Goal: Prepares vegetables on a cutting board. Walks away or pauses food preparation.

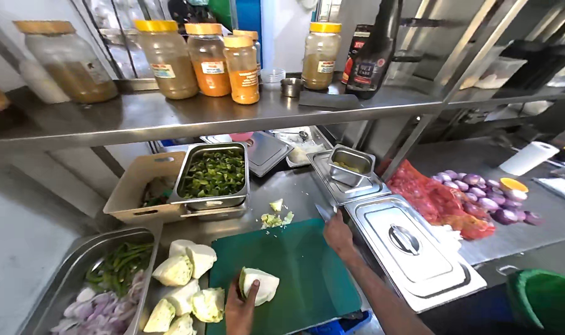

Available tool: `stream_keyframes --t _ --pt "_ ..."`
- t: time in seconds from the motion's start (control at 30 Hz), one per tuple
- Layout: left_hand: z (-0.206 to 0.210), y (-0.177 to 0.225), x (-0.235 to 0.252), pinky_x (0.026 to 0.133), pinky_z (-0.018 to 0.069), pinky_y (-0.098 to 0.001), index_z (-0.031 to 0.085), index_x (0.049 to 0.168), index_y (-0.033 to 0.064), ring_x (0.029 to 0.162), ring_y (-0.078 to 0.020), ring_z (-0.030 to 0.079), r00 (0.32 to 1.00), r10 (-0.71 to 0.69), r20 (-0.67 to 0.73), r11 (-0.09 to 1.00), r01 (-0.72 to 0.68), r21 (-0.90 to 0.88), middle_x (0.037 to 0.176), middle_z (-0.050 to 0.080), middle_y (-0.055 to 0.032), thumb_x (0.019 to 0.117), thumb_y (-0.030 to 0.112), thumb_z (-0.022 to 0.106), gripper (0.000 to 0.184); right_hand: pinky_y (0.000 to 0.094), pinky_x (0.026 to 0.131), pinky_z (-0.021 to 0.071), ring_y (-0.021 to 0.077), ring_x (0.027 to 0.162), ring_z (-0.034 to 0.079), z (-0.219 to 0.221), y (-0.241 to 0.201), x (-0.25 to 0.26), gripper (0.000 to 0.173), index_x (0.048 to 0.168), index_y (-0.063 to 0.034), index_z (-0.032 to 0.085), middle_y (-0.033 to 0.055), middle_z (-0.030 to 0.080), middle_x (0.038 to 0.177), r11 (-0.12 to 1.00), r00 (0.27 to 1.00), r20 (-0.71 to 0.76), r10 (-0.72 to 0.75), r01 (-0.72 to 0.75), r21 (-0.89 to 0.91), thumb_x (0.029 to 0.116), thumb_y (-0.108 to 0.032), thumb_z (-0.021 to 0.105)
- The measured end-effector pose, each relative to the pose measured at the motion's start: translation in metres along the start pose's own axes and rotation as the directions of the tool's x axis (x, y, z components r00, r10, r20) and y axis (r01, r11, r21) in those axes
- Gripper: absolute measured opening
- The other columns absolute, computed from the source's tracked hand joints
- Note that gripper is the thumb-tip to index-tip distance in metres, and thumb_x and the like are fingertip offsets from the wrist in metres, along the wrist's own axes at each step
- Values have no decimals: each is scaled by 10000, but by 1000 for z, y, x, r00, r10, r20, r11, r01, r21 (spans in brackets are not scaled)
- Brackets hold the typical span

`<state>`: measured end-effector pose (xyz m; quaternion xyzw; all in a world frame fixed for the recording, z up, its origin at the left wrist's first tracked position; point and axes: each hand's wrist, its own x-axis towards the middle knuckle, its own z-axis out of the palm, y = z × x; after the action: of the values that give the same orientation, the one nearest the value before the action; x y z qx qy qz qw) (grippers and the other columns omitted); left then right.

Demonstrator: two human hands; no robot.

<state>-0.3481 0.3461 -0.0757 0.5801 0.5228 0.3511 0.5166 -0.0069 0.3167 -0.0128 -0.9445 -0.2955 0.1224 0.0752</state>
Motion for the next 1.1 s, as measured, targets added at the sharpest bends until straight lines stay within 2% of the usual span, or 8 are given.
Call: stream_keyframes --t 0.2,0.3,0.4,0.6,0.77,0.9,1.0,1.1 --pt "27 24 5 975 593 -378 486 1438 -3 1128 -195 686 1000 -1 20 965 6 -264 1257 679 -153 854 240 844 727 518 982 574 358 1196 664 14 -36 -15 535 1478 -124 572 184 285 1681 874 924 -42 -379 373 313 1043 -436 557" --pt "36 47 6 933 610 -381 468 1448 -15 1100 -211 694 998 -17 61 925 39 -378 1251 677 -167 884 236 815 708 522 930 590 289 1217 651 12 -43 -53 567 1482 -229 566 59 500 1560 578 868 138 -476 191 793 1007 -537 597" --pt "41 67 6 881 618 -445 460 1459 -18 1088 -270 689 988 -79 136 848 138 -512 1271 653 -197 969 247 717 614 529 877 618 300 1239 637 10 -37 -91 654 1527 -193 493 76 582 1465 383 747 280 -603 -37 923 955 -433 701" --pt "48 80 3 857 637 -488 580 1254 -100 1001 -342 722 971 -26 240 723 184 -666 1143 692 -242 1045 150 595 326 463 801 650 336 1015 714 18 -18 -105 547 1368 -9 616 207 675 1252 125 848 144 -510 -92 988 879 -159 809" --pt "69 89 3 706 640 -411 580 1252 -91 849 -278 731 984 -143 110 785 180 -593 1037 708 -218 1014 71 614 290 450 900 621 296 1111 694 15 -8 -106 584 1396 -25 589 184 677 1278 147 834 122 -537 -50 988 907 -279 782" --pt "90 101 16 751 647 -378 634 1168 -89 845 -222 734 1000 5 29 880 9 -475 982 717 -181 1007 55 625 216 374 993 593 179 1162 673 12 -30 -100 877 1431 -59 518 104 675 1281 300 886 -11 -463 169 939 740 -420 918" --pt "102 111 51 762 626 -379 647 1179 -80 843 -219 714 998 56 -24 879 -60 -472 987 712 -180 1000 50 635 222 476 863 626 298 1068 704 8 -45 -74 652 1448 -45 488 189 674 1244 24 940 48 -339 -42 999 907 -278 767" --pt "115 108 111 790 598 -429 652 1188 -66 865 -262 691 996 -33 -77 932 3 -363 1018 695 -215 1013 103 641 244 540 855 601 357 1041 702 1 -56 -41 509 1486 -103 425 215 662 1274 -350 946 114 -302 -222 910 1074 -400 461"
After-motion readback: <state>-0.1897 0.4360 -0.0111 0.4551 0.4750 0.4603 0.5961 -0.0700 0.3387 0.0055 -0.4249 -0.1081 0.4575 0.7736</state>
